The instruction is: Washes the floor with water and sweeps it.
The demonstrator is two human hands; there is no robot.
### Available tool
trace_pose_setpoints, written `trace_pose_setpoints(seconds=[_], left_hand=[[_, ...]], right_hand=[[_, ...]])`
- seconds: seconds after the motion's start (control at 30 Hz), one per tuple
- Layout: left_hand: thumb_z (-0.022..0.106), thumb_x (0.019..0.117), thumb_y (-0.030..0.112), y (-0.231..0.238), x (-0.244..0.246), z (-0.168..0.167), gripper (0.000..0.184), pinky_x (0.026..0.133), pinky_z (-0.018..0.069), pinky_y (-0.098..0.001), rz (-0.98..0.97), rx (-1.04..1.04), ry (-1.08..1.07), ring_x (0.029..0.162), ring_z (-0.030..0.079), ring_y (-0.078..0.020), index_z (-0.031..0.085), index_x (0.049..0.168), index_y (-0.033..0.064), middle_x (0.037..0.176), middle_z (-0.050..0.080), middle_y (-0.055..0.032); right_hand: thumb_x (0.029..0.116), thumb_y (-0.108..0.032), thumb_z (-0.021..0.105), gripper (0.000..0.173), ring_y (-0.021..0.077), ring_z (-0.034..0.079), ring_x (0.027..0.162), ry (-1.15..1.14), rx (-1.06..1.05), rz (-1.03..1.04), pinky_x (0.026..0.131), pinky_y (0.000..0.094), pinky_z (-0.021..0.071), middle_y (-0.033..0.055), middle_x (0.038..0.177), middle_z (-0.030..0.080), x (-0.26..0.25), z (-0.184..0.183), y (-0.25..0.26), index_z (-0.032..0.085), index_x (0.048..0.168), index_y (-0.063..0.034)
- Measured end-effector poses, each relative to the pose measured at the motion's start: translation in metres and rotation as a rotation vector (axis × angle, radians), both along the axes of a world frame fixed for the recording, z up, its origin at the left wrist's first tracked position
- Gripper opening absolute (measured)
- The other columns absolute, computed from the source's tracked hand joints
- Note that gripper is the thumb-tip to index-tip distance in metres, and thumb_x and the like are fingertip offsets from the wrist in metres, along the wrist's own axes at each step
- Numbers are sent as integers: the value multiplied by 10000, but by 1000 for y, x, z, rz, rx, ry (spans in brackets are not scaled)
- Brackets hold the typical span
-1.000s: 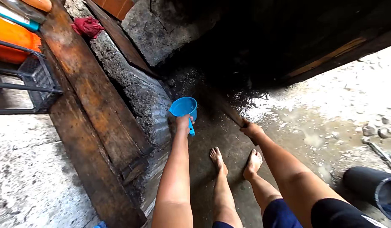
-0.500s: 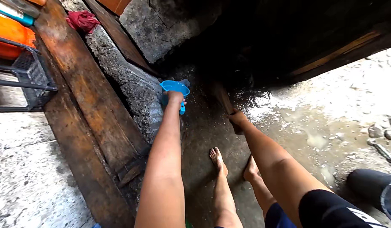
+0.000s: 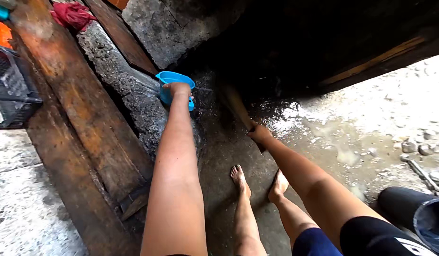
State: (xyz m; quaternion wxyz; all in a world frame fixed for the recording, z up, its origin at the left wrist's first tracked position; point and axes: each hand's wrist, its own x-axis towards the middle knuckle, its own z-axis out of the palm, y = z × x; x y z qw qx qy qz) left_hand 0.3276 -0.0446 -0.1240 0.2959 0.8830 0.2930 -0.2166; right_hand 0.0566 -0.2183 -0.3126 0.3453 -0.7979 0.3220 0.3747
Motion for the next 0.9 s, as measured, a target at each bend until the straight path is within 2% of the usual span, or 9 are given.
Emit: trace_pose_setpoints(seconds=[0.07,0.1,0.2,0.3,0.47,0.53,0.7,0.83,0.9], left_hand=[[543,976,51,3,-5,-7,798,717,619,-368,55,-129,-50,889,707,-232,50,1603,43,1295,567,-234],[535,987,50,6,-7,-9,764,716,621,-365,75,-195,-70,875,712,-233,73,1595,32,1268,580,-236],[521,995,42,16,-10,-10,684,708,614,-357,98,-293,-73,845,707,-226,149,1568,12,1216,602,-225],[525,984,32,19,-7,-13,638,711,611,-361,64,-271,-31,837,704,-224,222,1544,-7,1201,613,-221],[537,987,84,4,-8,-9,849,744,616,-396,-150,52,38,913,709,-249,-36,1612,59,1305,563,-235],[572,983,76,-4,-6,0,930,821,618,-425,-240,189,38,1028,710,-287,-115,1609,35,1398,520,-274],[720,876,51,-10,24,3,1099,948,578,-428,-377,402,31,1164,672,-319,-110,1592,-30,1404,525,-296],[718,879,86,-16,45,9,1113,977,569,-411,-373,473,11,1224,651,-298,-123,1603,1,1408,543,-274],[707,889,111,-22,50,16,1116,1025,538,-410,-394,511,-17,1267,630,-291,-142,1607,14,1391,572,-259]], right_hand=[[931,-405,693,803,464,649,1175,46,-30,209,917,729,490,222,1288,683,4,15,1,305,1633,-371],[930,-386,699,767,484,646,1168,34,-38,216,898,750,486,233,1285,680,6,15,-8,348,1612,-383],[927,-386,724,648,499,634,1177,-33,-6,-86,927,766,467,249,1272,680,5,-3,-42,503,1532,-312],[929,-348,738,638,475,613,1211,-91,97,-369,989,723,455,267,1285,659,13,-1,-31,530,1509,-183],[945,-384,680,778,476,653,1154,2,16,202,896,728,501,240,1272,680,17,-1,10,312,1630,-354],[934,-394,698,763,489,651,1154,-31,-20,206,887,748,498,239,1281,679,23,-7,-13,354,1615,-351],[921,-400,731,659,475,612,1221,-82,17,-237,979,723,465,258,1302,656,40,8,-47,525,1508,-183],[923,-355,694,759,475,671,1094,-35,-18,76,854,720,517,250,1209,693,43,23,-2,368,1607,-305],[931,-359,684,780,469,672,1108,-10,-50,249,850,722,517,225,1236,696,44,25,-3,327,1624,-364]])
